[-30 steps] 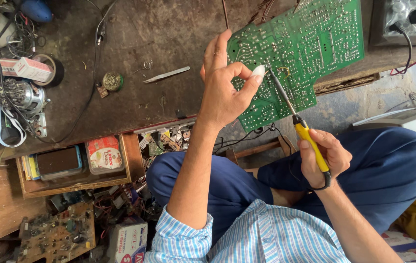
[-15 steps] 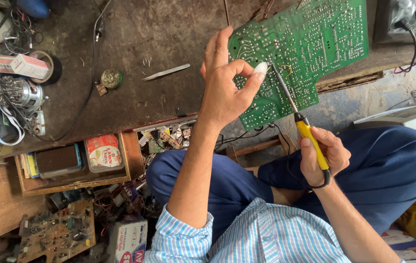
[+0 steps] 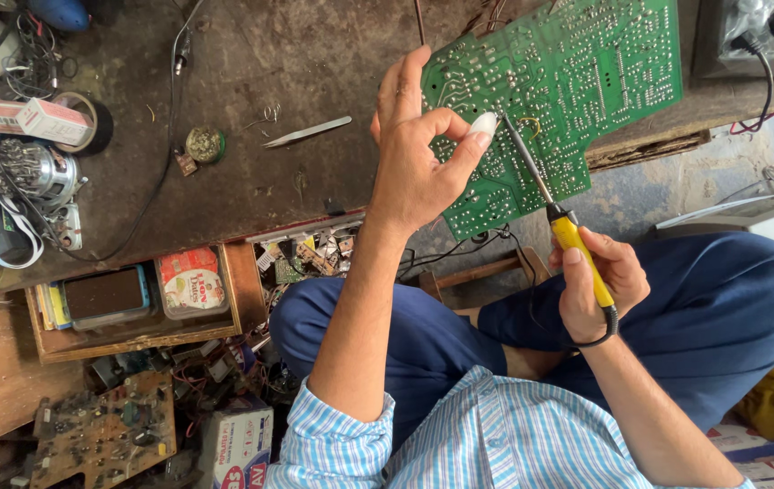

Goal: The person sits at a cluttered workbench holding a green circuit board and solders its underside with a soldering iron, periodically wiping the iron tip on a small sponge. They reposition the board, continue soldering several joints, and at the end touch the board's contacts with multimeter probes to test it.

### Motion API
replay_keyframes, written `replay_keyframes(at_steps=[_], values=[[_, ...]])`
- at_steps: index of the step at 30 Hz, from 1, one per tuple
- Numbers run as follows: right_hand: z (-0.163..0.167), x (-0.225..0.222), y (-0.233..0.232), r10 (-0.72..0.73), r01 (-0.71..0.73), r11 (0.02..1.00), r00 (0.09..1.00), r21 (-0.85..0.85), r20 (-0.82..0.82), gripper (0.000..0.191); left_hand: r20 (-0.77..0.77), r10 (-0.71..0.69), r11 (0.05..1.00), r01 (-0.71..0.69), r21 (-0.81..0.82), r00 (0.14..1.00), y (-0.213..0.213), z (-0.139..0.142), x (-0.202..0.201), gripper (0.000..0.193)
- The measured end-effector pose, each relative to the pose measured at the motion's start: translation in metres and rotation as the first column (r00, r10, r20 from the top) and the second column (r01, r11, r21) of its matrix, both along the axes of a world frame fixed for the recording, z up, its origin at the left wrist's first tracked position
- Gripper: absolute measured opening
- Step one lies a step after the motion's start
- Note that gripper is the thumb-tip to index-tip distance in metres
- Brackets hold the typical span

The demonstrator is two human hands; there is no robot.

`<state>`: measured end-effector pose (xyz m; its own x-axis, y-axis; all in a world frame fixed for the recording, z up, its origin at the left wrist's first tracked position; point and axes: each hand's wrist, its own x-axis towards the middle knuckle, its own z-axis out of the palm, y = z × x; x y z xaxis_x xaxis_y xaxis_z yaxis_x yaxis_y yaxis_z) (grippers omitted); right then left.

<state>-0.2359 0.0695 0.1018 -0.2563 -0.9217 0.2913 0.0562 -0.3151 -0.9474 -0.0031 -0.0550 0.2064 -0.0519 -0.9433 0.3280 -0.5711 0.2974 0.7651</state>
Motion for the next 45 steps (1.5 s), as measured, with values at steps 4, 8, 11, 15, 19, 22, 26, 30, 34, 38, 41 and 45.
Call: replay_keyframes(at_steps=[4, 8, 11, 15, 19, 22, 26, 30, 34, 38, 41, 45], values=[[0.002, -0.005, 0.002, -0.015, 0.014, 1.0, 0.998, -0.009, -0.067, 0.017, -0.01, -0.001, 1.0, 0.001, 0.014, 1.0, 0.0, 0.0, 0.0, 0.023], [0.004, -0.005, 0.002, -0.025, 0.025, 1.0, 0.997, -0.005, -0.074, 0.016, -0.003, -0.001, 1.0, 0.002, 0.012, 1.0, -0.001, 0.001, -0.001, 0.023], [0.005, -0.002, 0.001, -0.007, 0.007, 1.0, 1.0, 0.006, -0.025, 0.017, 0.002, -0.002, 1.0, 0.002, 0.013, 1.0, 0.0, 0.0, -0.001, 0.023], [0.007, -0.003, -0.001, 0.016, -0.016, 1.0, 1.0, 0.004, -0.025, 0.016, 0.003, -0.003, 1.0, 0.003, 0.003, 1.0, 0.0, -0.003, 0.0, 0.023], [0.013, -0.009, 0.002, 0.001, 0.002, 0.999, 0.998, 0.034, -0.067, 0.017, -0.004, -0.007, 1.0, 0.007, 0.015, 1.0, -0.002, 0.001, -0.001, 0.023], [0.02, -0.019, 0.01, 0.007, -0.007, 1.0, 0.999, 0.001, -0.042, 0.018, -0.037, -0.023, 0.999, 0.022, -0.035, 0.999, -0.001, 0.008, 0.0, 0.022], [0.032, -0.042, 0.025, -0.012, -0.008, 0.988, 0.992, -0.154, -0.128, 0.025, -0.088, 0.038, 0.98, -0.054, -0.19, 0.995, 0.022, 0.009, 0.02, 0.021], [0.046, -0.073, 0.031, -0.131, 0.113, 0.984, 0.983, -0.134, -0.127, 0.036, 0.213, 0.441, 0.877, -0.368, -0.309, 0.872, 0.058, -0.011, 0.078, 0.017], [0.056, -0.106, 0.012, -0.058, 0.05, 0.995, 0.993, -0.085, -0.098, 0.046, 0.55, 0.595, 0.796, -0.526, -0.299, 0.586, 0.079, -0.029, 0.143, 0.009], [0.067, -0.127, 0.005, 0.216, -0.218, 0.974, 0.976, 0.061, 0.039, 0.047, 0.563, 0.59, 0.795, -0.542, -0.275, 0.58, 0.08, -0.03, 0.153, 0.029], [0.078, -0.137, -0.003, 0.285, -0.362, 0.917, 0.888, 0.167, 0.362, 0.049, 0.374, 0.539, 0.842, -0.469, -0.267, 0.755, 0.072, -0.025, 0.115, 0.05], [0.094, -0.126, -0.001, 0.27, -0.38, 0.896, 0.877, 0.23, 0.397, 0.03, 0.141, 0.39, 0.911, -0.36, -0.199, 0.91, 0.048, -0.022, 0.044, 0.063]])
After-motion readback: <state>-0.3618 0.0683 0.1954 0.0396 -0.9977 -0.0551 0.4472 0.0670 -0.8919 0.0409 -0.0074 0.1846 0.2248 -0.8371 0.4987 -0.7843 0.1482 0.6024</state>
